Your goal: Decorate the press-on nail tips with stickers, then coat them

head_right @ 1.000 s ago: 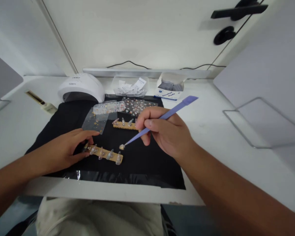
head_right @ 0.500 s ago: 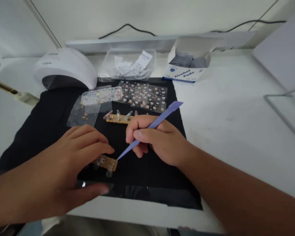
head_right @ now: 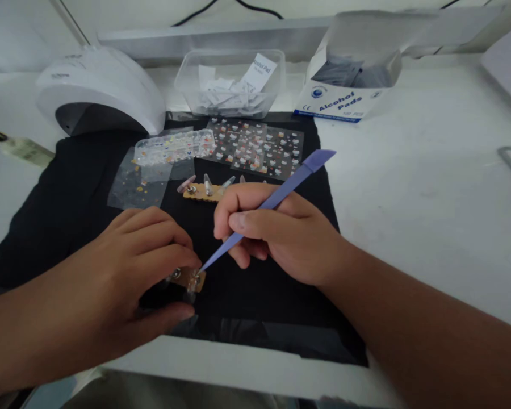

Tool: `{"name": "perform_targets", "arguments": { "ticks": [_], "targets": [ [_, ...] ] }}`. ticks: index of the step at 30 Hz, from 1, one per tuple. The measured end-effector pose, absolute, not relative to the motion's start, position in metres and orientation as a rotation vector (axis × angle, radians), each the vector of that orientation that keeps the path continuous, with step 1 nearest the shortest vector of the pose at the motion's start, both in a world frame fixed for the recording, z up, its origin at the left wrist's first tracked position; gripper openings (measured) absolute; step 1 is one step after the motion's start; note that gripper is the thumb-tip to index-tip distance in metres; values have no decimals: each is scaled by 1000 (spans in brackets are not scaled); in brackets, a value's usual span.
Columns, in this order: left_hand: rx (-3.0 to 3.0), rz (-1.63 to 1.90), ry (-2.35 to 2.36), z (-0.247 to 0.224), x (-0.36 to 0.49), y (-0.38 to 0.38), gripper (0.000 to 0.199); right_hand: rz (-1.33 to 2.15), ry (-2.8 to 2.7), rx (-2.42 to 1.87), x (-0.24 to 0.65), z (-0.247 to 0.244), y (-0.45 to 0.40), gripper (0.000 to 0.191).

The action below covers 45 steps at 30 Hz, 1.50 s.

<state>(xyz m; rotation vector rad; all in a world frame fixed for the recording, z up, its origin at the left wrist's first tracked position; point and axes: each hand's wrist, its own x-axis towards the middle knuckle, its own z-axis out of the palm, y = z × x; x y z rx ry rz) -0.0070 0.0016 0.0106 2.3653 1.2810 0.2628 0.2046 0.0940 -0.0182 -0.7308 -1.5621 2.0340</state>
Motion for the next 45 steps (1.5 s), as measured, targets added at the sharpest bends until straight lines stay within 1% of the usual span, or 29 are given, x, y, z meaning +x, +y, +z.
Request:
{"name": "perform_targets", "arguments": {
  "ticks": [7, 18, 25, 31, 35, 45],
  "targets": [
    [2347, 275, 1268, 13, -7, 1, 8, 2052, -1587, -740, 202, -16, 95, 10],
    [2395, 351, 1305, 14, -11, -2, 17, 2036, -1550, -805, 203, -18, 94, 9],
    [2441, 396, 1278, 12, -16, -5, 15, 2044, -1547, -839, 203, -16, 93, 9],
    [2437, 370, 1325, 18, -14, -5, 7, 2041, -1559, -842, 203, -17, 93, 8],
    [2453, 325, 1343, 20, -13, -5, 8, 2039, -1570, -811, 203, -18, 94, 9],
    [2472, 360, 1260, 19, -15, -7, 7, 2024, -1581, -845, 202, -16, 93, 12]
  ]
}}
